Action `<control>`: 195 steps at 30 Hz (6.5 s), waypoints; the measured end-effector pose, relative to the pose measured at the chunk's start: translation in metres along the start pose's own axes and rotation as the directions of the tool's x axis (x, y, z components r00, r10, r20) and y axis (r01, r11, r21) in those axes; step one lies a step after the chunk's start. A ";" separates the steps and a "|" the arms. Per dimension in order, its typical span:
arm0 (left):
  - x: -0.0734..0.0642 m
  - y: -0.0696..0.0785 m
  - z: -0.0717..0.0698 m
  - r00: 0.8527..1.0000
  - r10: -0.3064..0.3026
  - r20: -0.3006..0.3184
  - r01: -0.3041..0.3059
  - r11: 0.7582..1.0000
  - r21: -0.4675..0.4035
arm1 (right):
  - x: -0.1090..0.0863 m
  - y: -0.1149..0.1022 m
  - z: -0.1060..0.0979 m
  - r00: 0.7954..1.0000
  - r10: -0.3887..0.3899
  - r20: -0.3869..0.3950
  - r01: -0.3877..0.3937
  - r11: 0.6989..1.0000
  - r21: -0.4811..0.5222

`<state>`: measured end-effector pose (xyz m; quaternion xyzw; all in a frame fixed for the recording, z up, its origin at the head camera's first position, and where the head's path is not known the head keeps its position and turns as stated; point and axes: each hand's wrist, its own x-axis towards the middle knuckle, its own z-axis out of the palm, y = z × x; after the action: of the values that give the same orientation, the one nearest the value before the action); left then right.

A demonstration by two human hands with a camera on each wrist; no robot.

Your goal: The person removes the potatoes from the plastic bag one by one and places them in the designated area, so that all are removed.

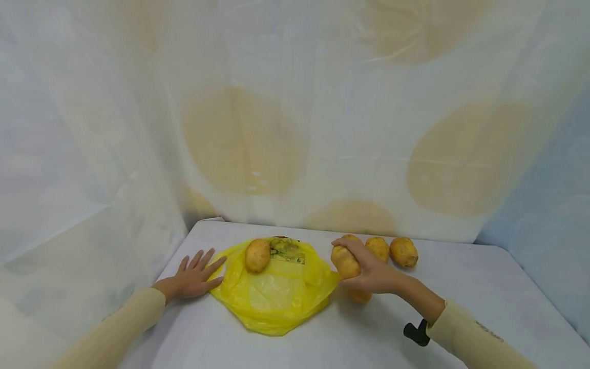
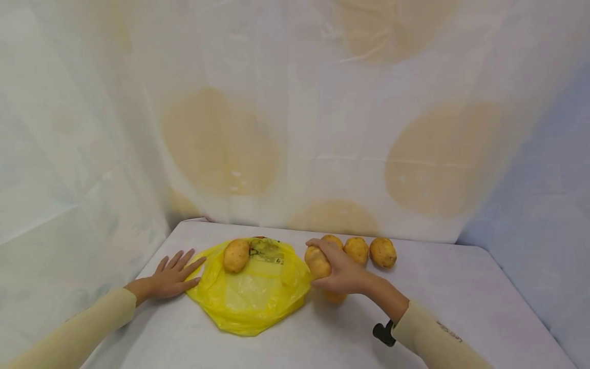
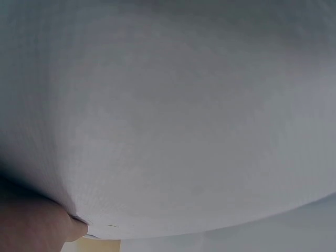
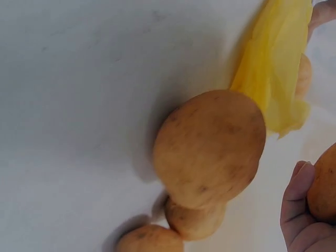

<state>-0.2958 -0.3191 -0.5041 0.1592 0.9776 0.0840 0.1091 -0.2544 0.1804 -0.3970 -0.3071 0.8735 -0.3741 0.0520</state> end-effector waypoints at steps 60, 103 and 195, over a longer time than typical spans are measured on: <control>-0.005 0.009 -0.009 0.999 -0.014 0.036 0.015 1.000 -0.017 | -0.064 0.084 -0.018 0.981 0.165 -0.105 -0.174 0.981 -0.082; -0.006 0.012 -0.010 0.999 -0.030 0.042 0.030 1.000 -0.005 | -0.072 0.105 -0.009 0.968 0.234 -0.097 -0.243 0.965 -0.103; -0.006 0.009 -0.012 1.000 -0.002 0.028 0.002 1.000 -0.014 | -0.122 0.147 -0.086 0.866 0.214 -0.452 -0.480 0.607 -0.633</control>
<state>-0.2900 -0.3142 -0.4897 0.1585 0.9755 0.0884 0.1242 -0.2567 0.3827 -0.4533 -0.0562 0.9870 -0.0241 -0.1489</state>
